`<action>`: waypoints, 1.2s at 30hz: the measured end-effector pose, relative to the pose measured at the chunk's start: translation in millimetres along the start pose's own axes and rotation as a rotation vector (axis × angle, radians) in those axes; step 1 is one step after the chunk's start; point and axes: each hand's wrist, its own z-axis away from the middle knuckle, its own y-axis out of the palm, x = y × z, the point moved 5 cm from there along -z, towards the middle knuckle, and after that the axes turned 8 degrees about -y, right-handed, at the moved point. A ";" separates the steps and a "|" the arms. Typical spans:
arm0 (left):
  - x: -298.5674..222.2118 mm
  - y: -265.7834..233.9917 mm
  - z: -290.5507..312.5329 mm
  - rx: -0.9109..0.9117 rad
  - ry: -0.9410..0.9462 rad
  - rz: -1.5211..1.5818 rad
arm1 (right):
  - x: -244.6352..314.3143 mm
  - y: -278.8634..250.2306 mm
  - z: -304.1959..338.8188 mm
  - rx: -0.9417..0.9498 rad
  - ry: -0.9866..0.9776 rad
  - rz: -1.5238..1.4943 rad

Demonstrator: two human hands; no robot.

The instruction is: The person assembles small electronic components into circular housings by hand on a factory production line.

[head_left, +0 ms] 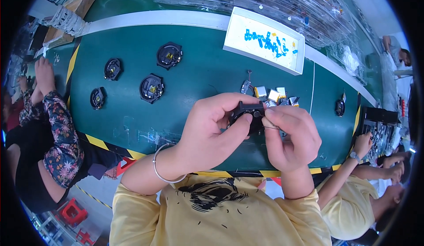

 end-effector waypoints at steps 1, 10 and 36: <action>0.6 0.4 -0.7 0.008 -0.045 0.065 | -1.8 -1.4 -1.5 0.003 0.000 0.000; -0.9 -1.9 -3.0 -0.013 -0.054 -0.033 | -1.2 0.2 -6.1 0.051 -0.045 -0.037; -1.1 -0.1 -4.3 0.009 0.039 0.065 | 4.0 4.2 2.4 -0.008 -0.156 0.159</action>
